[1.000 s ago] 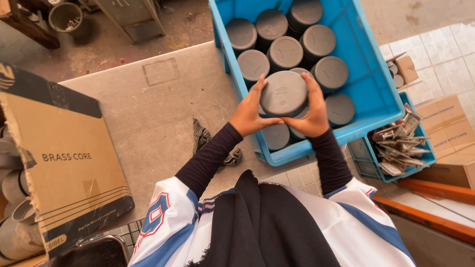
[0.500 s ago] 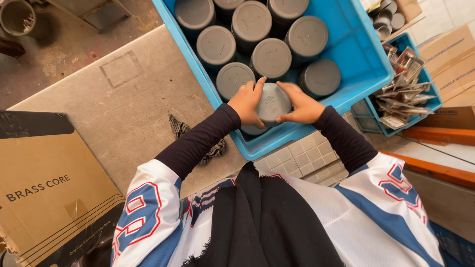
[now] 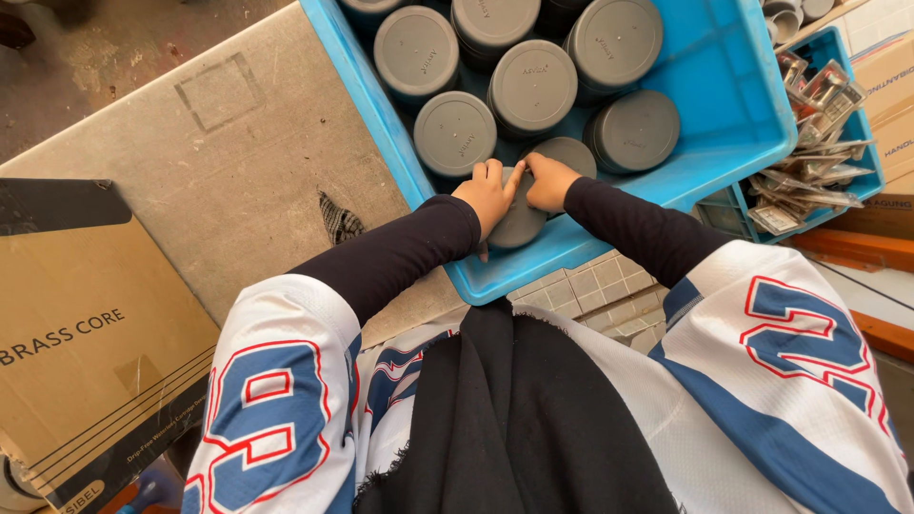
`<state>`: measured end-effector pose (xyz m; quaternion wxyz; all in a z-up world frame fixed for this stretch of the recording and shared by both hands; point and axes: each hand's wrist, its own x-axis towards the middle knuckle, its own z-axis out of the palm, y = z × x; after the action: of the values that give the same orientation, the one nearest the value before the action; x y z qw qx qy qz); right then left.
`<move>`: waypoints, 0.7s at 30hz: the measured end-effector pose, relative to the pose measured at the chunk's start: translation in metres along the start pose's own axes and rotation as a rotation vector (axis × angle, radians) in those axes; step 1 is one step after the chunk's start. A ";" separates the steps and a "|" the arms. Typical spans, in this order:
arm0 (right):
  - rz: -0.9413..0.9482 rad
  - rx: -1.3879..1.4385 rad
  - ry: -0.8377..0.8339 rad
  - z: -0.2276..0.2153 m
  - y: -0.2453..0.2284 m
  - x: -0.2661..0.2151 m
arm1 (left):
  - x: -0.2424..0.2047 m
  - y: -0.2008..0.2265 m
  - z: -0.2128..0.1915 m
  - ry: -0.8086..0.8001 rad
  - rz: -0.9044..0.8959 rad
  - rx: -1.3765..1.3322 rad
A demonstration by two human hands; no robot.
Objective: The person wipes PVC fittings with a cloth before placing them into a blue crate or back into a cardboard box.
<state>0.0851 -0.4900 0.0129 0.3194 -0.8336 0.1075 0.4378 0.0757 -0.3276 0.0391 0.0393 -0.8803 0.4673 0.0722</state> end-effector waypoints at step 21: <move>-0.054 -0.376 0.035 0.001 -0.045 -0.011 | 0.030 0.013 0.024 -0.282 -0.005 0.260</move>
<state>0.0991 -0.4554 0.0409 0.1676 -0.8886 0.0069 0.4270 0.0792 -0.3567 0.0101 0.2179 -0.8501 0.4605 0.1337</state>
